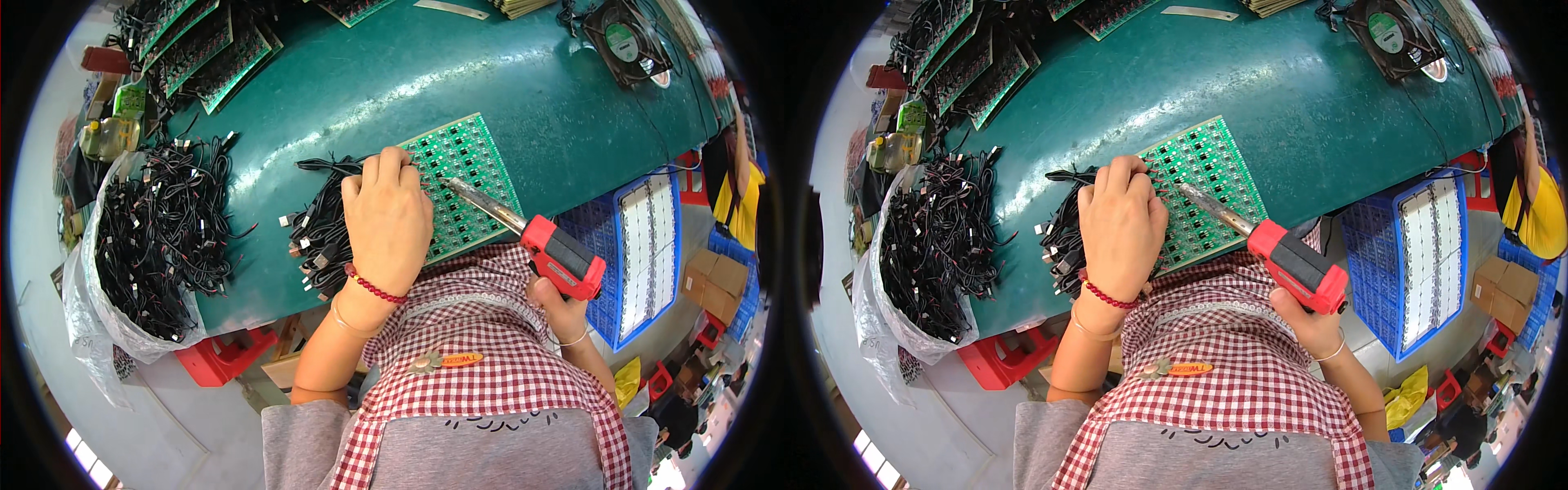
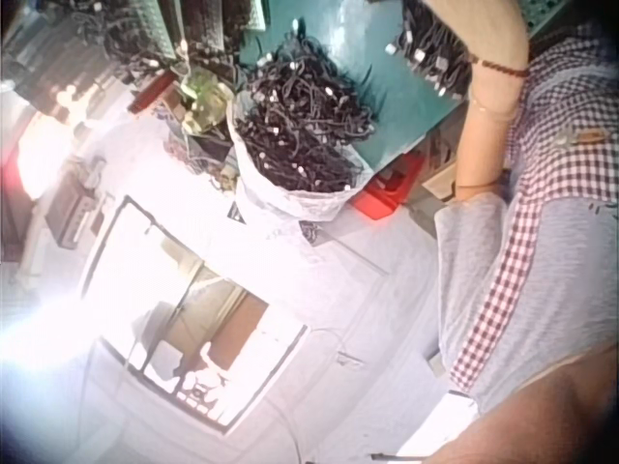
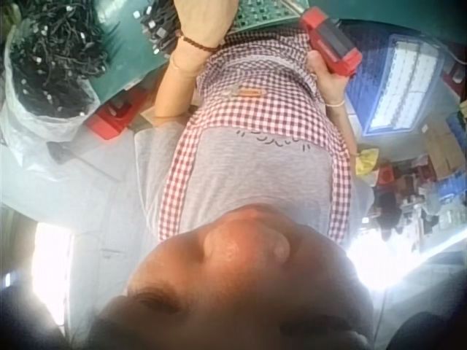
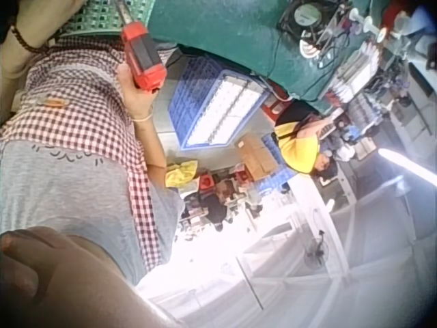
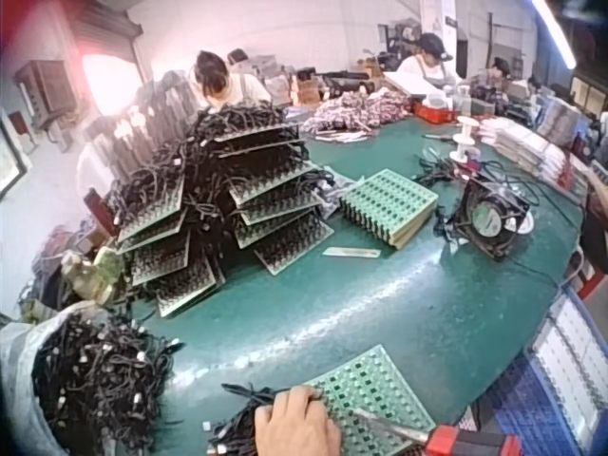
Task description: The person solders cables to a printed circuit board on a workbench, picking up cables from a pile and attaching the wires to the board with a soldering tool.
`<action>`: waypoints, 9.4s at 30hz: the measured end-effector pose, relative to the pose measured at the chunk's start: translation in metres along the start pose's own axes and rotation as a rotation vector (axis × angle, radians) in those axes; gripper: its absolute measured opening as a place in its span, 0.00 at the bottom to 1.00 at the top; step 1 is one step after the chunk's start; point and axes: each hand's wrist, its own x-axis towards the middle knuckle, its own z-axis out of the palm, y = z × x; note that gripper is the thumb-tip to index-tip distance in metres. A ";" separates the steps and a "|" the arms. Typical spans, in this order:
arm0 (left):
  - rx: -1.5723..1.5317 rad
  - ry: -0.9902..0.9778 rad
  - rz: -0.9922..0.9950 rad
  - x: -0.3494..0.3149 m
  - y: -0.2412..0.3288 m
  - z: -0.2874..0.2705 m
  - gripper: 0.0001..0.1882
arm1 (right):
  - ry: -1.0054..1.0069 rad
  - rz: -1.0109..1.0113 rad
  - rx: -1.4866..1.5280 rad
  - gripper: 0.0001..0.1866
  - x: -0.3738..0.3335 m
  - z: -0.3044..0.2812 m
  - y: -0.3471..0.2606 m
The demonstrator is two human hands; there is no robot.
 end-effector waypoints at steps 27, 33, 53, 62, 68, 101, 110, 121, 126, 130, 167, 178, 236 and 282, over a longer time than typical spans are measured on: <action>-0.033 0.019 -0.001 -0.002 -0.003 0.000 0.03 | -0.048 -0.002 -0.014 0.18 -0.001 0.002 0.003; -0.033 0.017 0.002 -0.002 -0.003 0.001 0.03 | -0.078 0.012 -0.071 0.18 0.003 0.006 -0.002; -0.003 0.010 0.010 -0.002 -0.003 0.001 0.02 | -0.001 -0.018 0.019 0.17 -0.002 0.005 0.002; -0.039 0.024 -0.013 -0.002 -0.004 0.003 0.02 | -0.008 0.036 0.105 0.17 -0.004 0.002 0.001; -0.026 0.069 0.006 -0.006 -0.001 0.005 0.03 | -0.021 -0.067 -0.025 0.18 -0.004 0.004 0.004; 0.082 0.010 0.073 -0.006 0.014 -0.006 0.08 | 0.023 0.069 0.119 0.15 -0.002 0.007 -0.030; 0.080 -0.036 0.121 -0.005 0.007 0.007 0.05 | 0.141 -0.032 0.315 0.14 0.005 0.008 -0.036; 0.126 0.016 0.085 -0.008 0.005 0.005 0.05 | 0.147 0.022 0.227 0.16 0.004 0.006 -0.041; 0.046 0.010 0.132 0.001 0.012 0.003 0.05 | 0.203 -0.026 0.227 0.08 -0.001 0.001 -0.028; -0.026 0.034 0.100 -0.001 0.003 0.009 0.05 | 0.081 -0.055 0.192 0.12 0.000 0.002 -0.017; 0.129 -0.148 0.401 0.018 -0.012 0.001 0.04 | 0.036 -0.052 0.167 0.18 -0.002 0.006 -0.006; 0.084 -0.002 0.286 0.018 0.001 0.009 0.04 | 0.025 -0.094 0.231 0.17 -0.001 0.005 -0.003; 0.005 0.017 0.037 -0.008 -0.002 0.011 0.07 | 0.010 0.011 0.160 0.13 -0.017 0.011 0.015; -0.004 0.018 0.076 0.003 -0.011 0.011 0.08 | -0.083 -0.125 -0.136 0.10 0.000 0.014 0.006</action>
